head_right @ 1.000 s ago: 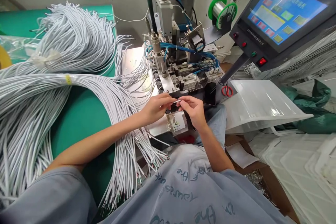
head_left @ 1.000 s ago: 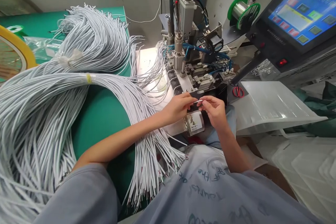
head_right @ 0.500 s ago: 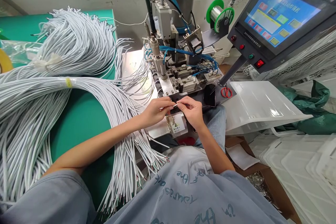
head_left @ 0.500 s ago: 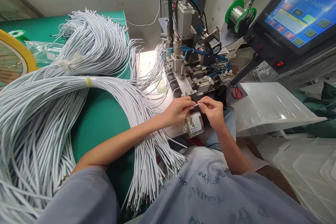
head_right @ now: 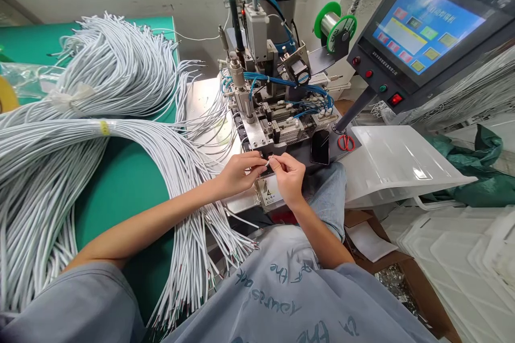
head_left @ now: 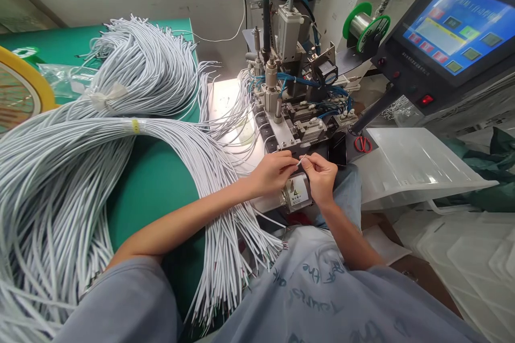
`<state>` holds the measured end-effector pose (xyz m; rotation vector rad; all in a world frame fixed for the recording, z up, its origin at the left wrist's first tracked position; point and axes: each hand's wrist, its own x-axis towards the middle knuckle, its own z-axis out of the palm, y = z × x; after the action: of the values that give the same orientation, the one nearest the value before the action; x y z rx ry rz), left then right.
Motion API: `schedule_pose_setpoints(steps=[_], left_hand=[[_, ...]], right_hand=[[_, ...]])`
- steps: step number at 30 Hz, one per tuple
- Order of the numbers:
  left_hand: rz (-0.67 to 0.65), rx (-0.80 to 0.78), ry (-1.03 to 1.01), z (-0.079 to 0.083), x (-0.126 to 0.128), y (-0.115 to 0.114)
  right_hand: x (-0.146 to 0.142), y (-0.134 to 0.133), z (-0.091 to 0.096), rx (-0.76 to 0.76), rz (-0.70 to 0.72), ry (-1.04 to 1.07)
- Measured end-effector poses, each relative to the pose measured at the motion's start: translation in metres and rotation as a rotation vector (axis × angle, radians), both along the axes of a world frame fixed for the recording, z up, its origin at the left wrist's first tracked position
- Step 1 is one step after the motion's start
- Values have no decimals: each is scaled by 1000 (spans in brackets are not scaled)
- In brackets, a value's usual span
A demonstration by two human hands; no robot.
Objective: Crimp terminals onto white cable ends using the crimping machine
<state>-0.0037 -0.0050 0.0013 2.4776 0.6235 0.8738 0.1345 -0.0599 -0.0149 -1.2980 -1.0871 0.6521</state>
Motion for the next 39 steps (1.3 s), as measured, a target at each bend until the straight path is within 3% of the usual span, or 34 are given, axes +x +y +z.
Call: schedule_pose_setpoints(steps=[2, 4, 6, 9, 12, 15, 20, 23, 31, 39], left_hand=[[27, 168, 107, 0, -2, 2], [37, 356, 221, 1, -4, 4], [45, 449, 296, 1, -5, 6], [83, 323, 298, 0, -5, 5], [88, 85, 198, -1, -2, 1], [68, -30, 212, 2, 1, -3], [80, 35, 620, 8, 3, -4], [76, 26, 763, 7, 3, -1], [21, 27, 810, -1, 2, 4], [-15, 113, 756, 2, -2, 2]], right_hand=[[4, 0, 3, 7, -10, -173], [11, 2, 7, -23, 53, -324], [18, 4, 9, -60, 141, -367], [19, 6, 8, -56, 171, -265], [8, 5, 3, -33, 75, -102], [3, 3, -6, -57, 21, -14], [24, 8, -26, -179, 110, -56], [35, 14, -36, -268, 164, -33], [30, 25, -42, -370, 244, 35], [34, 33, -36, -513, 332, 138]])
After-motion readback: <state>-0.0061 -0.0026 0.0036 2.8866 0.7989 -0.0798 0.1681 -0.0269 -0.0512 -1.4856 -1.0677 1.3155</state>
